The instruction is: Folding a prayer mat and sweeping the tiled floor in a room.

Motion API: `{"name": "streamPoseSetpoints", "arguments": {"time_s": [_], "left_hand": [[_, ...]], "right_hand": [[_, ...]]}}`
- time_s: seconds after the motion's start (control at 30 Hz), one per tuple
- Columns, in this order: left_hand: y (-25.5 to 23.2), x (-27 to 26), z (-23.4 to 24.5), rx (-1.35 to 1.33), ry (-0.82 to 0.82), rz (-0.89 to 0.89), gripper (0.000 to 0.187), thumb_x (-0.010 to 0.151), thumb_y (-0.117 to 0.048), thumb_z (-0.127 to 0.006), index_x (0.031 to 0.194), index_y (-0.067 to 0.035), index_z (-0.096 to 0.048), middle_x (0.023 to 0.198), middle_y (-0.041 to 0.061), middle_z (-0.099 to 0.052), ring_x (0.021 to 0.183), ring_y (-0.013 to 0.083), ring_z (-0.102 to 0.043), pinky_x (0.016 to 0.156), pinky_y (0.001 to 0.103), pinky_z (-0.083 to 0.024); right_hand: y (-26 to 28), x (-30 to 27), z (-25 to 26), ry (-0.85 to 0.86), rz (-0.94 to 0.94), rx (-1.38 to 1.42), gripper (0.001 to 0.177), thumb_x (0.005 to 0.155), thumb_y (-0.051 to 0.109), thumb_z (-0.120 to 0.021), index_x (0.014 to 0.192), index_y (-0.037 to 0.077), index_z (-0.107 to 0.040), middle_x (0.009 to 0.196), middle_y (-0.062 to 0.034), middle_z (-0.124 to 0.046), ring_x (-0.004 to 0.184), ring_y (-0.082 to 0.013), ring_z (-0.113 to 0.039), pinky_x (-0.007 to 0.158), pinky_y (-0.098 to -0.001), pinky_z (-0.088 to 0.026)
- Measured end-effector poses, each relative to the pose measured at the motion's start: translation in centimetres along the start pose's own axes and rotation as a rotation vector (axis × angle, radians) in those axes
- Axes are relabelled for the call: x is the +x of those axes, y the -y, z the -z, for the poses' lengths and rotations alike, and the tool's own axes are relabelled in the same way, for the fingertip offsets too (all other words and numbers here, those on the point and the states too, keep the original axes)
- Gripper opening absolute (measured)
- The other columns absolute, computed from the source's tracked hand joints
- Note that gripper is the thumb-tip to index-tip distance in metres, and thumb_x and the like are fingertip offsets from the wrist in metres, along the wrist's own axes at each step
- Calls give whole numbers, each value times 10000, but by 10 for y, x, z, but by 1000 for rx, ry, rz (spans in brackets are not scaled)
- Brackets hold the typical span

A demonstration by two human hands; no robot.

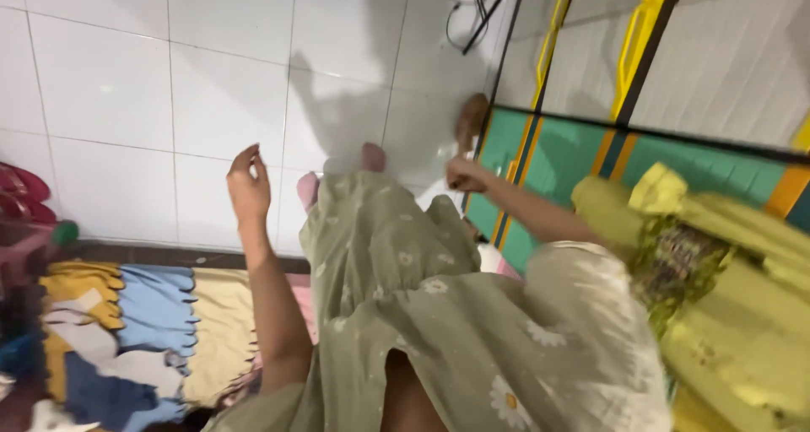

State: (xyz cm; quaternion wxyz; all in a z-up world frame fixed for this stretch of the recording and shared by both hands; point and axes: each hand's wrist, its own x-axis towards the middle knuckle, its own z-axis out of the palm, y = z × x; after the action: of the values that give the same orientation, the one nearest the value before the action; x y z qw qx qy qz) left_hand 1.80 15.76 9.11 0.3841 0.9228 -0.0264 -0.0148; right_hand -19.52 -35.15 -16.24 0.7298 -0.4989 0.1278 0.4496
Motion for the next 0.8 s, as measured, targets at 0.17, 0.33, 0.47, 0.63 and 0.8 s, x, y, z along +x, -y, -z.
{"name": "streamPoseSetpoints", "arguments": {"time_s": [0.17, 0.33, 0.47, 0.63, 0.8], "left_hand": [[13, -33, 28, 88, -38, 160, 216, 1017, 3, -576, 1184, 46, -706, 1127, 245, -728, 999, 404, -704, 877, 464, -568], [30, -42, 32, 85, -72, 265, 221, 1006, -6, -592, 1189, 41, -707, 1112, 247, -722, 950, 375, -717, 832, 444, -573], [35, -30, 28, 78, -63, 278, 216, 996, -8, -607, 1179, 30, -713, 1105, 244, -725, 930, 368, -726, 824, 445, -573], [37, 21, 37, 64, -97, 245, 207, 1005, -12, -614, 1182, 28, -714, 1102, 240, -726, 937, 370, -724, 830, 443, -576], [66, 72, 47, 28, -109, 249, 226, 985, -29, -616, 1183, 18, -714, 1093, 233, -724, 911, 365, -719, 790, 443, -574]], "right_hand": [[67, 103, -135, -176, -465, 176, 243, 983, 221, -523, 775, 97, -552, 611, -48, -533, 462, -174, -480, 394, -340, -387], [129, 197, -225, 51, -288, 185, 169, 974, 147, -526, 835, 60, -568, 674, -27, -561, 566, -152, -526, 503, -309, -426], [196, 255, -253, -22, -408, 116, 172, 893, 81, -559, 723, 86, -534, 539, -13, -495, 441, -145, -476, 401, -314, -397], [252, 218, -224, 166, -319, 270, 260, 963, 169, -543, 717, 127, -468, 517, 15, -435, 407, -112, -422, 372, -285, -343], [296, 67, -180, 85, -209, 185, 342, 1060, 304, -538, 760, 142, -499, 567, 69, -450, 436, -63, -422, 392, -242, -325]]}}
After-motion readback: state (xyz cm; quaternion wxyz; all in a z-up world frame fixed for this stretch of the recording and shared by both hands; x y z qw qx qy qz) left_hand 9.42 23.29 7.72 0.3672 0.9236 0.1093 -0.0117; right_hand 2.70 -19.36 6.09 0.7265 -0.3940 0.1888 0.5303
